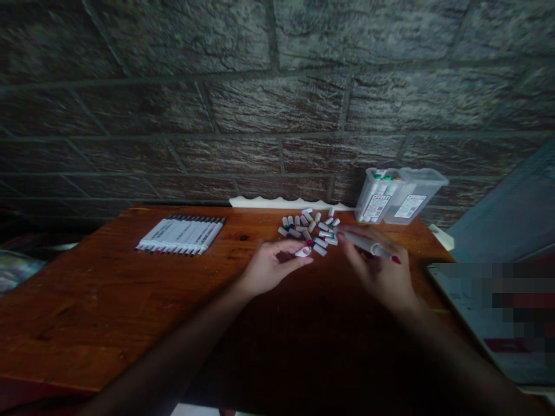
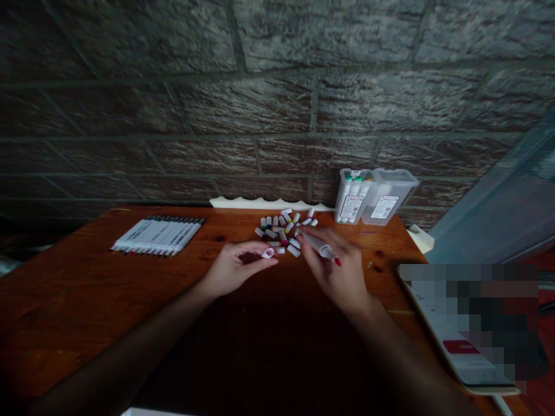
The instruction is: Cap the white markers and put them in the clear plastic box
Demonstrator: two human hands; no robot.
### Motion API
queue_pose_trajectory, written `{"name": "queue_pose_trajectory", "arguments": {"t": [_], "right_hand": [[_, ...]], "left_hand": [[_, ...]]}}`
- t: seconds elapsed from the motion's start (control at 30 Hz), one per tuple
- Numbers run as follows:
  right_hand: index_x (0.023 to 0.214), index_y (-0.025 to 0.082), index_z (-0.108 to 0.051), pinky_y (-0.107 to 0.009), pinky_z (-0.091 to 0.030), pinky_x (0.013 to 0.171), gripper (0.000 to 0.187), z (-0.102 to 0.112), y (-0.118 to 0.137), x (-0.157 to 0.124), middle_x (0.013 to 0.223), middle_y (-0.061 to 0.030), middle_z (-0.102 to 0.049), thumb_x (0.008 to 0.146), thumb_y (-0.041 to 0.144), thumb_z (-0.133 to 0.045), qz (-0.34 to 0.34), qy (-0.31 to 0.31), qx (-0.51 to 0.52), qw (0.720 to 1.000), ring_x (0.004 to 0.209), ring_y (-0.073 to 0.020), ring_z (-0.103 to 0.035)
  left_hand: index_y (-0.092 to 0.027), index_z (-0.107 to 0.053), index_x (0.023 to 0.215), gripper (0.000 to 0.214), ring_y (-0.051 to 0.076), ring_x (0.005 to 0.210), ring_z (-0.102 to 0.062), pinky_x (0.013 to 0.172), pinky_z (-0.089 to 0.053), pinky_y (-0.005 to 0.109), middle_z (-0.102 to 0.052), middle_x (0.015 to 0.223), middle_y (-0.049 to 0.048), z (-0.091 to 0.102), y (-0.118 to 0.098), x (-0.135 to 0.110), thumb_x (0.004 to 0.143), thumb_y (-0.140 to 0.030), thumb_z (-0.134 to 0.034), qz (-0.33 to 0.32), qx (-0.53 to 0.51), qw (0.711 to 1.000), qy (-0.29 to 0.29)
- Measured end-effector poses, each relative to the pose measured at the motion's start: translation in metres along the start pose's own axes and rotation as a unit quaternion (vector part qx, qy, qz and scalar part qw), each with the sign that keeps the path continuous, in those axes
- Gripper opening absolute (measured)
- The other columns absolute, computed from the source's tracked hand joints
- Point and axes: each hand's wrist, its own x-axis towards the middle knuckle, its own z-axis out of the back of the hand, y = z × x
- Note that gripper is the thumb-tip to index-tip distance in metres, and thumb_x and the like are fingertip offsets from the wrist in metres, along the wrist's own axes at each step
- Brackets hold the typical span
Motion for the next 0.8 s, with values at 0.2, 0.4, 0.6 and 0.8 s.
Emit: {"name": "queue_pose_trajectory", "arguments": {"t": [0.2,0.4,0.6,0.8], "right_hand": [[0.104,0.022,-0.067,-0.035,-0.057,0.080,0.018,0.003,0.001,0.001,0.100,-0.0066,-0.073,0.088,0.025,-0.061,-0.024,-0.021,0.026,0.999,0.089,-0.0207,-0.070],[0.102,0.024,-0.069,-0.035,-0.058,0.081,0.017,-0.002,0.008,-0.003,0.102,-0.0053,-0.073,0.087,0.025,-0.062,-0.031,0.003,0.059,0.998,0.091,-0.0209,-0.070],[0.104,0.025,-0.068,-0.033,-0.058,0.081,0.018,-0.007,0.010,-0.007,0.099,-0.0029,-0.074,0.087,0.022,-0.062,0.012,0.056,0.099,0.993,0.089,-0.0185,-0.071],[0.110,0.026,-0.067,-0.033,-0.057,0.085,0.022,-0.009,0.008,-0.008,0.103,-0.0027,-0.074,0.089,0.026,-0.060,0.016,0.091,0.089,0.992,0.093,-0.0191,-0.070]], "left_hand": [[-0.014,-0.072,0.090,0.021,0.017,0.079,-0.070,0.076,-0.058,0.029,-0.075,0.091,0.0070,-0.001,-0.006,-0.001,0.074,-0.027,-0.076,0.031,-0.033,0.999,-0.004],[-0.014,-0.072,0.091,0.021,0.017,0.080,-0.069,0.077,-0.057,0.028,-0.075,0.090,0.0065,0.000,-0.001,0.000,0.076,-0.029,-0.074,0.018,-0.002,1.000,-0.001],[-0.015,-0.071,0.092,0.018,0.015,0.078,-0.068,0.075,-0.055,0.026,-0.075,0.089,0.0054,0.000,0.002,0.001,0.079,-0.027,-0.071,-0.007,0.038,0.999,0.014],[-0.016,-0.072,0.090,0.016,0.016,0.079,-0.068,0.074,-0.055,0.025,-0.075,0.089,0.0051,0.002,-0.005,0.000,0.080,-0.028,-0.070,-0.018,0.047,0.998,0.031]]}}
